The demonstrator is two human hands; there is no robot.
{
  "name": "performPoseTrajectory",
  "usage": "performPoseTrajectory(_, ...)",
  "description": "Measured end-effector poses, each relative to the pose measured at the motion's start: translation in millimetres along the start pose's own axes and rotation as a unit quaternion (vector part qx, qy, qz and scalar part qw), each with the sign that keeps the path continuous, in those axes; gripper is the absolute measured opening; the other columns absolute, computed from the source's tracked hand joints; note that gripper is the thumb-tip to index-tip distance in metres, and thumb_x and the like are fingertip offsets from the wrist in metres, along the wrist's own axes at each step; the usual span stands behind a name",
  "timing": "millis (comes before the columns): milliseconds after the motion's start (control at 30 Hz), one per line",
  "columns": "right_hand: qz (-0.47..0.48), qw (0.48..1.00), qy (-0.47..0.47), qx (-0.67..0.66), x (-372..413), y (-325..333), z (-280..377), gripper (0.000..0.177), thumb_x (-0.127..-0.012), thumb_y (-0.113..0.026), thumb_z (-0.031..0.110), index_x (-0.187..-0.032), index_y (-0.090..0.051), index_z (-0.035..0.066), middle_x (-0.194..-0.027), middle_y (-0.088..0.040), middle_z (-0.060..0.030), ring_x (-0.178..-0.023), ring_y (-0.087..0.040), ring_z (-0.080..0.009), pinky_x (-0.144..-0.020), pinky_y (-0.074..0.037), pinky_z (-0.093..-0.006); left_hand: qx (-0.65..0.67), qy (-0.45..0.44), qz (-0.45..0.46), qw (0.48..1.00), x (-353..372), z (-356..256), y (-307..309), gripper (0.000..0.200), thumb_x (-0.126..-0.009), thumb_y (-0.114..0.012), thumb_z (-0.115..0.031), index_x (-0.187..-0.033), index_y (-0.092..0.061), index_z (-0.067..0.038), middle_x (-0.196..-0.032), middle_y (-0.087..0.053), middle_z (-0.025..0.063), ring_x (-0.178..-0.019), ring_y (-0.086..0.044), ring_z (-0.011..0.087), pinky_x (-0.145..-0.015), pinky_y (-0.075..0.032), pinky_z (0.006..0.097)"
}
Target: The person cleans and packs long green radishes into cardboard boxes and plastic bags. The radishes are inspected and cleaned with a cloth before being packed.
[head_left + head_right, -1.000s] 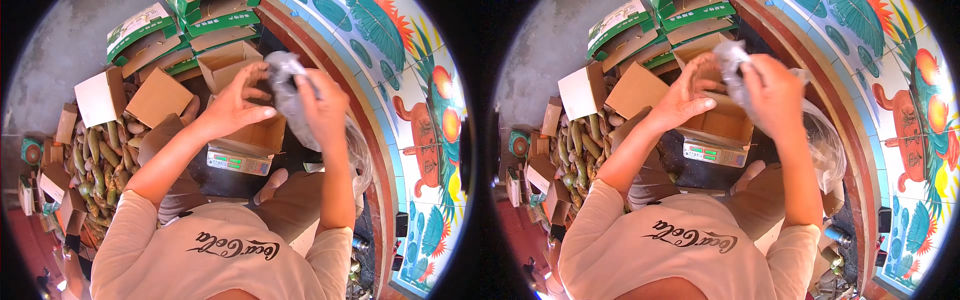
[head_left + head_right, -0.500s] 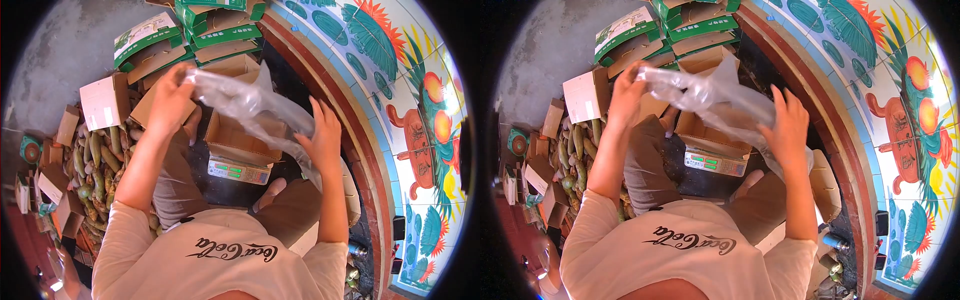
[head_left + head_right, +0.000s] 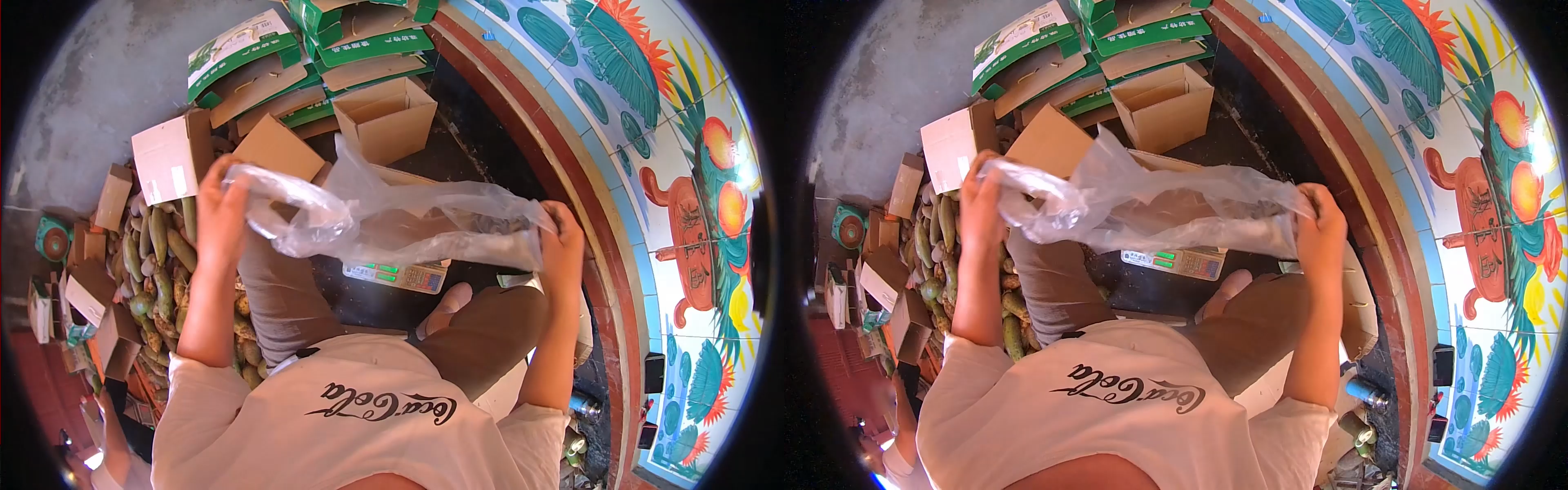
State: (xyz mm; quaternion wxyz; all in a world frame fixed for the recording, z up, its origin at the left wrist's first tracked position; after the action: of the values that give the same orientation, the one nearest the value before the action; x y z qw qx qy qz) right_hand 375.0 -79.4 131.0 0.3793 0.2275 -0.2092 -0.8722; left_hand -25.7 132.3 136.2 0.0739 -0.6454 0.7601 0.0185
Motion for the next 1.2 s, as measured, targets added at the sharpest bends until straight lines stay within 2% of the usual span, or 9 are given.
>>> performPoseTrajectory(167, 0.055, 0.982, -0.138, -0.120, -16.8, -63.2, -64.7, 0.014, -0.083, -0.049, 0.006, -0.093, -0.058, 0.000, -0.076, -0.058, -0.0026, -0.067, -0.051, -0.0085, -0.059, -0.040, -0.0217, 0.105, 0.209, 0.111, 0.966, -4.0, 110.3, -49.7, 0.033, -0.094, -0.035, -0.027, -0.101, -0.054, -0.001, -0.088, -0.061, 0.0122, -0.072, -0.062, 0.0237, -0.066, -0.051, 0.0367)
performPoseTrajectory(300, 0.074, 0.961, -0.213, -0.159, -8.2, -128.8, -102.3, 0.016, -0.083, -0.049, 0.007, -0.095, -0.058, 0.001, -0.077, -0.058, -0.0018, -0.066, -0.048, -0.0070, -0.057, -0.037, -0.0199, 0.158, 0.413, 0.057, 0.895, 3.8, 200.3, -94.5, 0.037, -0.097, -0.029, -0.033, -0.113, -0.047, -0.004, -0.105, -0.057, 0.0136, -0.091, -0.058, 0.0259, -0.076, -0.050, 0.0397)
performPoseTrajectory(400, 0.075, 0.974, -0.178, -0.116, -9.4, -177.6, -136.7, 0.022, -0.082, -0.048, 0.006, -0.100, -0.057, 0.000, -0.080, -0.060, -0.0052, -0.070, -0.053, -0.0132, -0.062, -0.041, -0.0239, 0.137, 0.461, 0.081, 0.873, 0.9, 270.0, -131.2, 0.036, -0.096, -0.031, -0.032, -0.114, -0.048, -0.006, -0.103, -0.058, 0.0122, -0.087, -0.058, 0.0257, -0.078, -0.050, 0.0410)
performPoseTrajectory(467, 0.063, 0.977, -0.191, -0.076, -11.2, -186.3, -129.1, 0.025, -0.082, -0.048, 0.009, -0.102, -0.055, -0.002, -0.093, -0.060, -0.0165, -0.087, -0.056, -0.0266, -0.075, -0.042, -0.0312, 0.179, 0.489, 0.087, 0.849, 0.9, 302.4, -158.0, 0.036, -0.095, -0.034, -0.033, -0.113, -0.050, -0.006, -0.101, -0.058, 0.0116, -0.085, -0.059, 0.0256, -0.077, -0.050, 0.0413)
performPoseTrajectory(600, 0.129, 0.954, -0.263, -0.071, -7.4, -242.3, -190.0, 0.035, -0.082, -0.050, 0.015, -0.110, -0.052, -0.005, -0.106, -0.058, -0.0232, -0.100, -0.056, -0.0354, -0.083, -0.042, -0.0365, 0.067, 0.456, 0.176, 0.870, 3.1, 324.8, -190.5, 0.030, -0.090, -0.042, -0.023, -0.102, -0.057, 0.000, -0.094, -0.058, 0.0101, -0.079, -0.057, 0.0230, -0.071, -0.049, 0.0378)
performPoseTrajectory(733, 0.244, 0.897, -0.355, -0.098, -6.1, -269.5, -208.1, 0.044, -0.082, -0.050, 0.016, -0.120, -0.048, -0.007, -0.116, -0.054, -0.0206, -0.106, -0.052, -0.0301, -0.089, -0.040, -0.0354, -0.312, 0.346, 0.282, 0.839, -13.4, 365.2, -183.5, 0.030, -0.085, -0.045, -0.018, -0.104, -0.061, -0.002, -0.107, -0.060, 0.0143, -0.094, -0.059, 0.0296, -0.077, -0.048, 0.0423)
performPoseTrajectory(900, 0.352, 0.890, -0.278, 0.085, -2.8, -321.3, -261.3, 0.041, -0.081, -0.049, 0.018, -0.115, -0.054, -0.004, -0.117, -0.055, -0.0211, -0.107, -0.053, -0.0309, -0.091, -0.040, -0.0367, -0.614, 0.106, 0.490, 0.609, -12.8, 401.4, -194.9, 0.030, -0.082, -0.045, -0.016, -0.103, -0.064, -0.004, -0.114, -0.057, 0.0183, -0.105, -0.056, 0.0331, -0.085, -0.046, 0.0428)
performPoseTrajectory(1000, 0.464, 0.815, -0.139, 0.318, 11.9, -343.0, -271.8, 0.036, -0.078, -0.048, 0.016, -0.109, -0.058, 0.000, -0.114, -0.055, -0.0228, -0.106, -0.053, -0.0342, -0.090, -0.042, -0.0397, -0.626, 0.144, 0.427, 0.637, -15.9, 374.0, -189.1, 0.030, -0.081, -0.047, -0.015, -0.103, -0.064, -0.003, -0.111, -0.059, 0.0171, -0.103, -0.057, 0.0321, -0.086, -0.046, 0.0393)
performPoseTrajectory(1200, 0.232, 0.934, -0.037, 0.269, -23.1, -258.0, -164.6, 0.024, -0.076, -0.050, 0.013, -0.093, -0.062, 0.001, -0.100, -0.062, -0.0181, -0.094, -0.058, -0.0359, -0.084, -0.046, -0.0396, -0.487, 0.074, 0.392, 0.777, -33.1, 295.6, -185.6, 0.023, -0.075, -0.061, -0.013, -0.094, -0.063, -0.001, -0.098, -0.063, 0.0160, -0.094, -0.060, 0.0315, -0.081, -0.047, 0.0373)
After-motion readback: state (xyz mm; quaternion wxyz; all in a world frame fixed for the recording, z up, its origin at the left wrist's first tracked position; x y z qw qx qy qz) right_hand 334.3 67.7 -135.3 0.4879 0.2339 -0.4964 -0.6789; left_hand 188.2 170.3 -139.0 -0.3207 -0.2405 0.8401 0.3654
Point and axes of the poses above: each hand's wrist, its own x-axis away from the middle knuckle, its own y-axis out of the back of the hand, z = x × y, the point moved 10 cm from there along -x, towards the middle knuckle
